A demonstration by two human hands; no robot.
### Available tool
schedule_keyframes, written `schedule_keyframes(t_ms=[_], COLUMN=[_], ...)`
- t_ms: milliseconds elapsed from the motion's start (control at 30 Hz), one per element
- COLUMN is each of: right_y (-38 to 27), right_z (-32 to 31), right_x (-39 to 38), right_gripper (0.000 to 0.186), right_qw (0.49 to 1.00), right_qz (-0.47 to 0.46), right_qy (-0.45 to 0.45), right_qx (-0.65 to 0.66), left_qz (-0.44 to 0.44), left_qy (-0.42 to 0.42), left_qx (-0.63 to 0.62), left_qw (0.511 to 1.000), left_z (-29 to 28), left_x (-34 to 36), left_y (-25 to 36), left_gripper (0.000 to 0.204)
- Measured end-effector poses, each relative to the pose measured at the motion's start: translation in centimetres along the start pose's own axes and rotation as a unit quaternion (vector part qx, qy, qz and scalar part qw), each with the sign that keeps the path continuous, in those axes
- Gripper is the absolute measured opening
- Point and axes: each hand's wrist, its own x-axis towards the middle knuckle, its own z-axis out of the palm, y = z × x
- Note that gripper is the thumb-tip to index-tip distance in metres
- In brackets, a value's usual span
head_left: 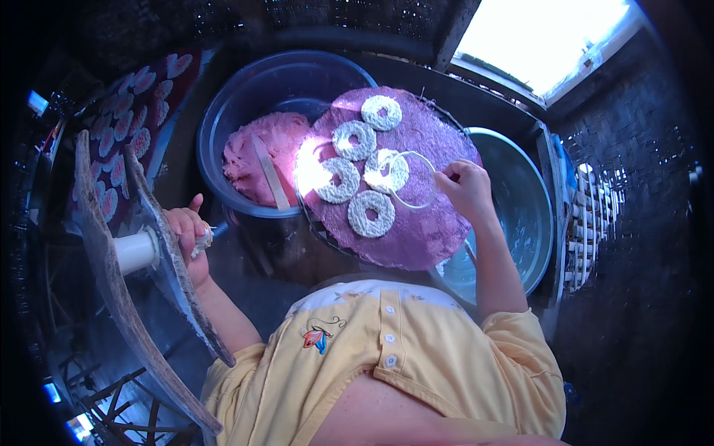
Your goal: The person uses a wooden mold and a stick to press pink and white dough into circular shapes on a purple mat. They repeatedly scoop dough, press it into the mold, and place the finished pieces onto a tray.
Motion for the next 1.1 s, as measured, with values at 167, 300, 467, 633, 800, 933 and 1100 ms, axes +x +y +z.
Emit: schedule_keyframes(t_ms=[167, 300, 467, 633, 800, 933, 1100], right_y=[2.6, 3.2, 3.4, 7.1, 12.1, 14.1, 14.2], right_z=[-0.5, 0.6, 0.1, -1.1, 0.3, 1.2, 1.5], right_x=[-4.0, -4.7, -5.1, -3.2, 1.0, 1.6, -1.4], right_gripper=[0.018, 0.019, 0.024, 0.035, 0.044, 0.024, 0.012], right_qw=[0.994, 0.993, 0.992, 0.992, 0.961, 0.872, 0.840], right_qz=[-0.001, -0.011, -0.019, -0.020, 0.134, 0.211, 0.266], right_qy=[-0.066, -0.078, -0.088, 0.109, 0.110, -0.068, -0.080], right_qx=[-0.091, -0.086, -0.093, -0.054, 0.213, 0.436, 0.465], left_qz=[-0.008, -0.016, -0.005, 0.009, 0.008, 0.017, 0.014], left_qy=[-0.008, -0.033, -0.048, -0.043, -0.046, -0.075, -0.090], left_qx=[-0.002, -0.005, 0.011, 0.024, 0.017, 0.041, 0.049], left_qw=[1.000, 0.999, 0.999, 0.999, 0.999, 0.996, 0.995], left_z=[1.1, 2.2, 3.0, 3.2, 4.3, 5.2, 5.0], left_x=[-2.0, -2.7, -3.5, -4.1, -3.4, -3.0, -2.9], left_y=[0.6, 0.7, 1.2, 2.0, 2.2, 2.0, 1.9], left_gripper=[0.031, 0.031, 0.030, 0.031, 0.033, 0.034, 0.034])
